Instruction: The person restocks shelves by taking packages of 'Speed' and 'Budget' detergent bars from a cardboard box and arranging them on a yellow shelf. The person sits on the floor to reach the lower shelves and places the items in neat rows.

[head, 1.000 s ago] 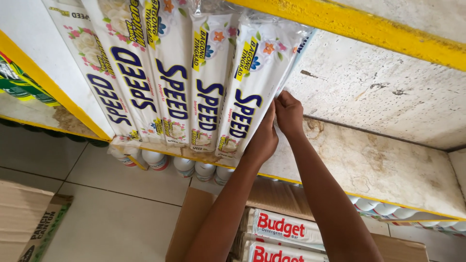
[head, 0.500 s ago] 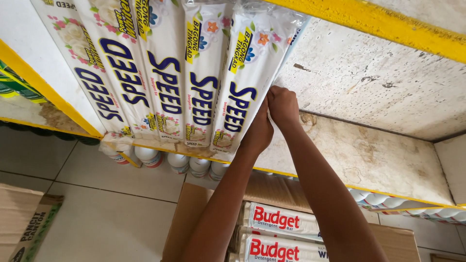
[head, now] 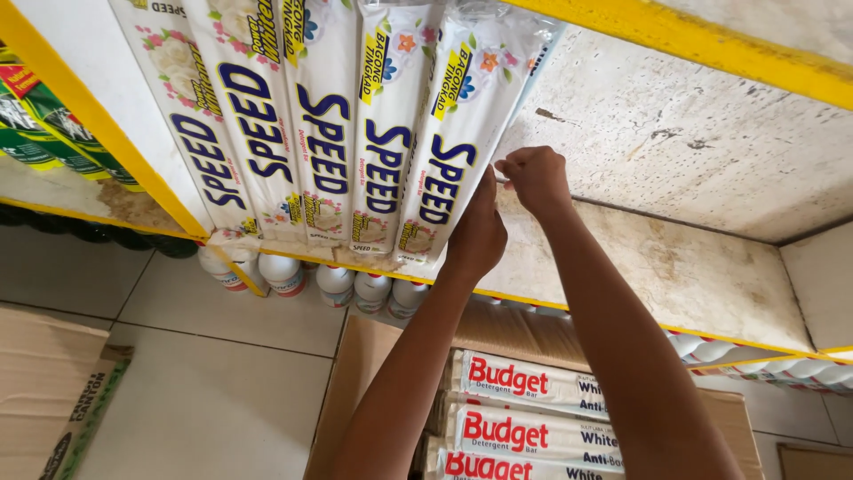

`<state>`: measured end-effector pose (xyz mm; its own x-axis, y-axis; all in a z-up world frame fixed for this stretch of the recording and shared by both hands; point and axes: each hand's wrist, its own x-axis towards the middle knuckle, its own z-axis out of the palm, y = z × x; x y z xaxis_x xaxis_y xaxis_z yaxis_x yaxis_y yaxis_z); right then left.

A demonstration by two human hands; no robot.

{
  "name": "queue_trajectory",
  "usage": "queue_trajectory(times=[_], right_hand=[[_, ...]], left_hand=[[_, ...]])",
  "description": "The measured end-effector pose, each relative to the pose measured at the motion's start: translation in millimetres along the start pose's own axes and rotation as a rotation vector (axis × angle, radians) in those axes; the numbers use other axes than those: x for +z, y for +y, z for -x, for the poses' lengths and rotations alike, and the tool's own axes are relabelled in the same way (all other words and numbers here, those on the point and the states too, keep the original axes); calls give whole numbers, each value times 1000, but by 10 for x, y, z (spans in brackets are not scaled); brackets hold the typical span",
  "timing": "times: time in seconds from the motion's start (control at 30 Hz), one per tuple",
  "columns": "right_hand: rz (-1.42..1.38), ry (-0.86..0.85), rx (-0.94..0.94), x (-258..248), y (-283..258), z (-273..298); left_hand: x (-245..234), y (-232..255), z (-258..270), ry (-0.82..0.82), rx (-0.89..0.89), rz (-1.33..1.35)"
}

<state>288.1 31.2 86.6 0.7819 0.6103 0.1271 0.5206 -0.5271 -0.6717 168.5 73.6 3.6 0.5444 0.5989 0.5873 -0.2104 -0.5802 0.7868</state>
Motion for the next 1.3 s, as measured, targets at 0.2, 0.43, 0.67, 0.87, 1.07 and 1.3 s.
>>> queue_trajectory(times=[0.2, 0.43, 0.67, 0.87, 1.07, 1.3], right_hand=[[-59, -97, 87, -409, 229, 563], [-292, -252, 324, -815, 900, 1835], [-475, -345, 620, -850, 1709, 3145], [-771, -455, 846, -518, 1938, 4122], [-1065, -520, 1015, -408, 1765, 4385], [-1171, -491, 960, -338, 1677, 4386]], left_hand=[[-302, 577, 83, -272, -246, -74], [-421, 1261, 578, -764, -291, -214], [-427, 1247, 1293, -1069, -158, -436], [-548, 1309, 1664, -1277, -176, -552], [-411, 1383, 2094, -1200, 69, -601], [-256, 1501, 2214, -1247, 100, -733]])
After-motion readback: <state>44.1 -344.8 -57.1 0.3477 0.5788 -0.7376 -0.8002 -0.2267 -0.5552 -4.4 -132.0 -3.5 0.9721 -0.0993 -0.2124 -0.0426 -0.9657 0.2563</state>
